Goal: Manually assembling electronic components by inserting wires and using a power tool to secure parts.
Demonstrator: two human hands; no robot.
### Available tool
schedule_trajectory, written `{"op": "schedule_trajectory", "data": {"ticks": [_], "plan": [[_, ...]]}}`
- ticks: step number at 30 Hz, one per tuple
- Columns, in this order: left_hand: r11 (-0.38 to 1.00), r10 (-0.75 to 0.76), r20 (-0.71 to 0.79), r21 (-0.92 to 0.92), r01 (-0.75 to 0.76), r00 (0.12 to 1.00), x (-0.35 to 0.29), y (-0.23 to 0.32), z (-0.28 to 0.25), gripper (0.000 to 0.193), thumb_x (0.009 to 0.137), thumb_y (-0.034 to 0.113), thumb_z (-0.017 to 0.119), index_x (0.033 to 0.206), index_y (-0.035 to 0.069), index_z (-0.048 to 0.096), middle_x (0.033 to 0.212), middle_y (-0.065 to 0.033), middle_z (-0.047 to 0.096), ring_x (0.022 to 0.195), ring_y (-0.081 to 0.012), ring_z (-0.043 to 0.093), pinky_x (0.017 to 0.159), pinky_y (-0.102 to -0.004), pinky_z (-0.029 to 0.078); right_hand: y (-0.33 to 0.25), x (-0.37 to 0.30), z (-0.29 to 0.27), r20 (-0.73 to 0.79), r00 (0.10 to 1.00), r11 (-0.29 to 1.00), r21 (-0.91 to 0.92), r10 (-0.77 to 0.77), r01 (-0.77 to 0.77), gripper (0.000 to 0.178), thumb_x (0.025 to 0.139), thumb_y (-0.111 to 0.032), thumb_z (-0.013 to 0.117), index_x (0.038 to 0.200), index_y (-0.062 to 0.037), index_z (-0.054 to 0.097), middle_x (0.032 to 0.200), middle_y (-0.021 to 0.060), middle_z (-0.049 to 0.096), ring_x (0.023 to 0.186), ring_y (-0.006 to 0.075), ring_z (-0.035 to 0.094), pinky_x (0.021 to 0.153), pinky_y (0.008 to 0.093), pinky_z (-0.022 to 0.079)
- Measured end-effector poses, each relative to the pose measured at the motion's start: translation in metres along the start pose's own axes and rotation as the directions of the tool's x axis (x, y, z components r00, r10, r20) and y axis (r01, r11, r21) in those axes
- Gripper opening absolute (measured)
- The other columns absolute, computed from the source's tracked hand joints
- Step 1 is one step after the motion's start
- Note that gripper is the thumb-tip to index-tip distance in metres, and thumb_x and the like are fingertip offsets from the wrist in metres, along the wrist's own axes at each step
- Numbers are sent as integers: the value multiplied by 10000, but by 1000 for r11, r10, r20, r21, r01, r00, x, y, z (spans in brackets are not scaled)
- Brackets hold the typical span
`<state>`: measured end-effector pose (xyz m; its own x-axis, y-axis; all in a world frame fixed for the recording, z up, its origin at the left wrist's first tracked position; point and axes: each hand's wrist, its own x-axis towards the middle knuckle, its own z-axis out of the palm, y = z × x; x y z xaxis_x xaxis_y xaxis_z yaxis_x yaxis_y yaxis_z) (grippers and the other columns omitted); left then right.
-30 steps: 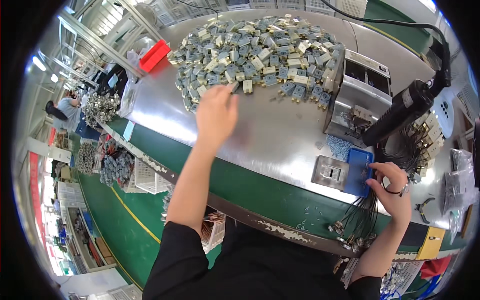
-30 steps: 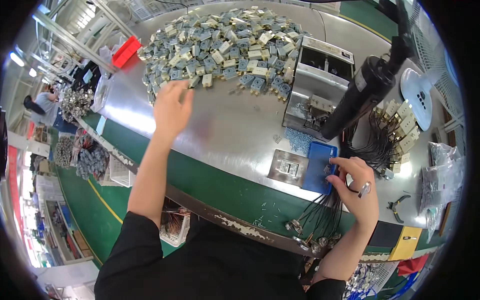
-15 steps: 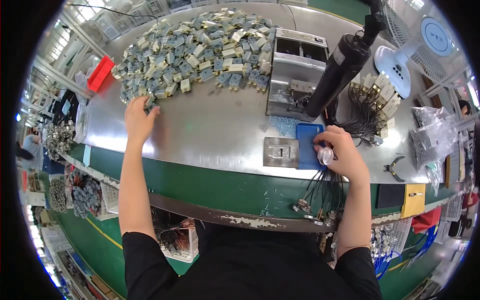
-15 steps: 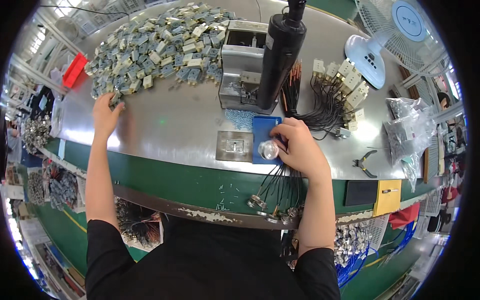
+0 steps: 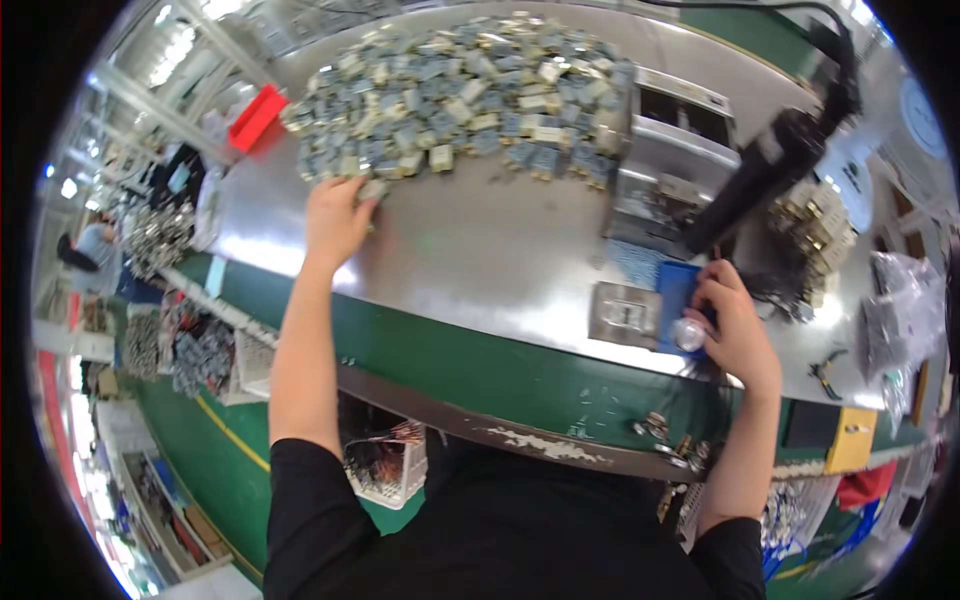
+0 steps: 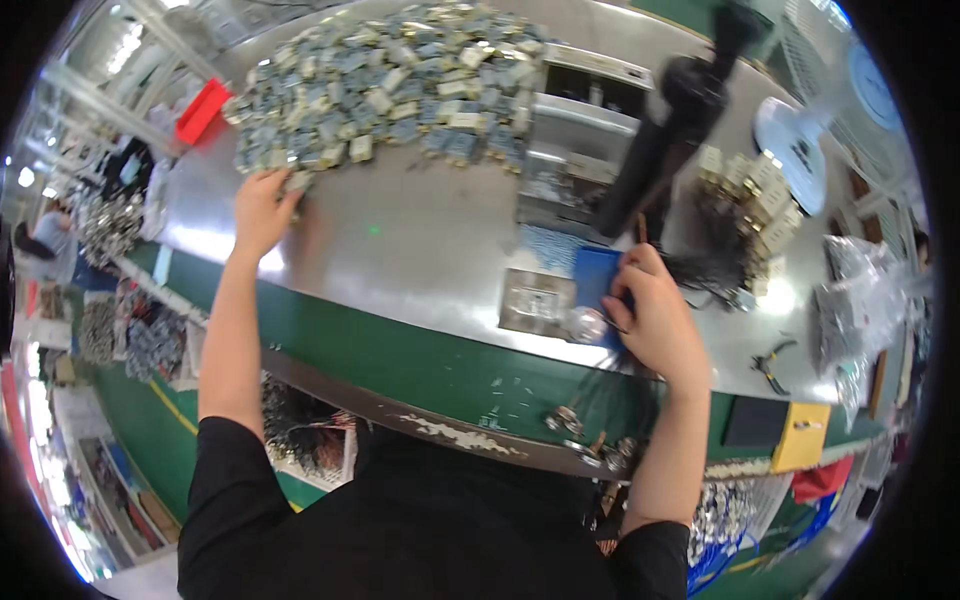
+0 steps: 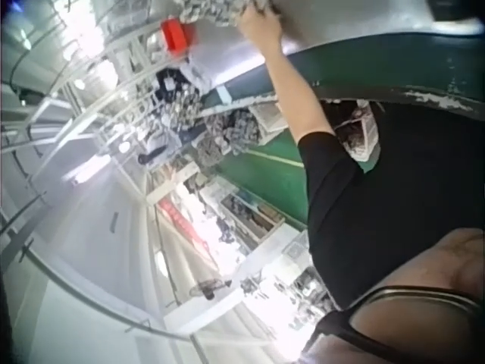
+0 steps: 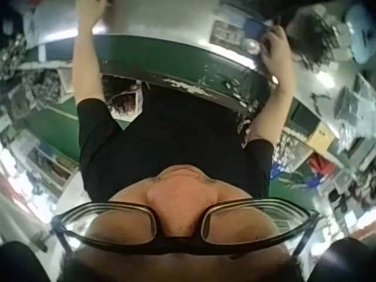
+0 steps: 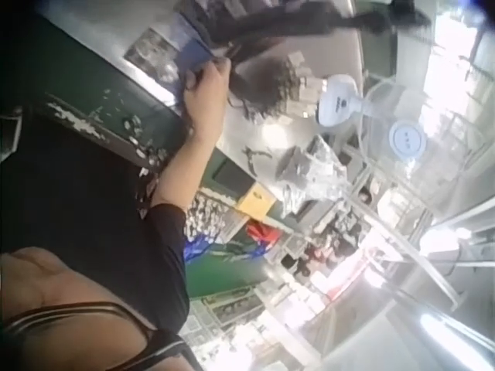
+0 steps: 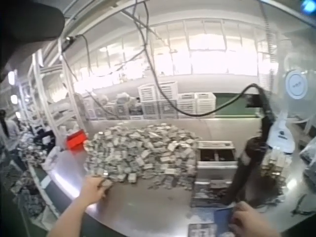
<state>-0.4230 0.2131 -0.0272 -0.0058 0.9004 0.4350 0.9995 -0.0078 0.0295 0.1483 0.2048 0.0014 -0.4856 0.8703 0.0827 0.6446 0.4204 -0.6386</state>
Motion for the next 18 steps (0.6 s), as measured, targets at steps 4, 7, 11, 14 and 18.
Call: {"op": "schedule_trajectory", "data": {"ticks": [4,7,11,14,18], "plan": [[952,-190,-138,-270,148,972,-4,26,-8,337,980,187,711,1272,18,706,1091,-143,751,1025,-304,702,903,-422,540,-4,-1,1,-47,998,999,-9,-49,48,177,864,15,729,912,38,560,1055,190,569,966,401,603,863,431,503],[464,-439,169,-798,384,882,-9,68,-24,390,1059,246,634,1389,39,627,1074,-92,739,982,-230,694,858,-389,537,-4,-3,7,-73,997,1000,8,18,-18,164,922,-11,693,967,18,539,903,178,568,860,383,571,778,426,481],[-695,16,538,-600,397,842,-28,141,-45,533,1104,349,549,1559,100,427,1110,-88,683,846,-202,660,781,-325,524,-9,-3,8,-82,996,999,26,44,-42,163,922,-5,694,966,18,538,878,178,567,828,381,568,752,418,478],[-689,187,406,-595,414,895,-39,199,-68,617,1126,333,484,1611,2,296,1117,-112,632,830,-190,630,720,-318,508,-9,0,10,-159,987,999,31,-15,20,161,908,10,704,946,20,548,850,172,570,772,356,565,706,402,475],[-693,346,331,-541,477,878,-46,233,-77,685,1122,352,493,1621,-35,230,1128,-149,615,838,-207,646,721,-332,526,-9,0,11,-217,976,999,47,13,-3,184,857,34,751,867,24,568,793,143,583,705,308,572,653,388,471]]}}
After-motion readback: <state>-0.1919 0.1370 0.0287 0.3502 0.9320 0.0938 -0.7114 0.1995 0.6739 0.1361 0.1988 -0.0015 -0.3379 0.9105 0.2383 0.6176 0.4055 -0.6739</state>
